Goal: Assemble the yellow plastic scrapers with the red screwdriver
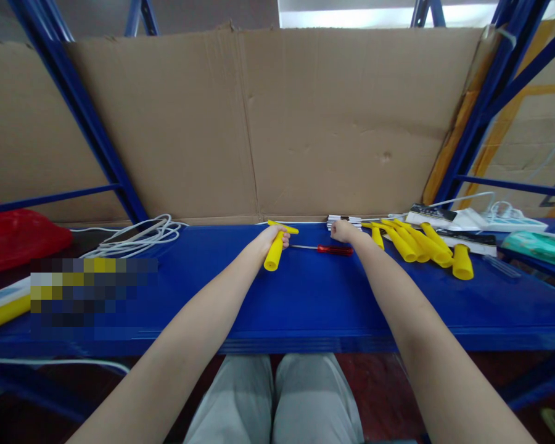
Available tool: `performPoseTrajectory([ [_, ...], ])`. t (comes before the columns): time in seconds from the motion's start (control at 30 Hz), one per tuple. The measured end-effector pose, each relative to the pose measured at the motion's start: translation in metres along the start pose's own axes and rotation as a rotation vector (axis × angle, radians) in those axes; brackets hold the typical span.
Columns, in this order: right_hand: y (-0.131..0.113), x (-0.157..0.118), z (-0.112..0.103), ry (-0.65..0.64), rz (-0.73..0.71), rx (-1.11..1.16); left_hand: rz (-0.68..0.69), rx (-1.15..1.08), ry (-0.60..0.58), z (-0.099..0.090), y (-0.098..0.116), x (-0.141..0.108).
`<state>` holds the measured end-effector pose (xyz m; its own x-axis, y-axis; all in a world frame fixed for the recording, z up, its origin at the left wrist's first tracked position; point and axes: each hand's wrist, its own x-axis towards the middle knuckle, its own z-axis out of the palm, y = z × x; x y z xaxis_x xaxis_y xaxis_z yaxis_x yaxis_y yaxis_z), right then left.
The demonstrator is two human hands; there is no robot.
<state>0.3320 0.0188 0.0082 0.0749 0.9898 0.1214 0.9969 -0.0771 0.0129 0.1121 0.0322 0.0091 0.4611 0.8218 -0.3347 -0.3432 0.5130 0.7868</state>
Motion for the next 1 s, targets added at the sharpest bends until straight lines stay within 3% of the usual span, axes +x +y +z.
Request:
performPoseTrajectory([
  [0.27, 0.004, 0.003, 0.004, 0.029, 0.031, -0.002, 0.010, -0.021, 0.000, 0.001, 0.001, -0.002],
  [0.5, 0.034, -0.015, -0.011, 0.255, 0.198, 0.014, 0.005, -0.021, 0.013, 0.004, 0.002, -0.005],
  [0.7, 0.060, -0.028, -0.012, 0.082, 0.212, -0.056, -0.026, -0.053, -0.029, 0.002, 0.001, -0.002],
  [1.0, 0.065, -0.038, -0.010, 0.060, 0.281, -0.126, -0.034, -0.025, -0.005, 0.001, 0.003, 0.000],
])
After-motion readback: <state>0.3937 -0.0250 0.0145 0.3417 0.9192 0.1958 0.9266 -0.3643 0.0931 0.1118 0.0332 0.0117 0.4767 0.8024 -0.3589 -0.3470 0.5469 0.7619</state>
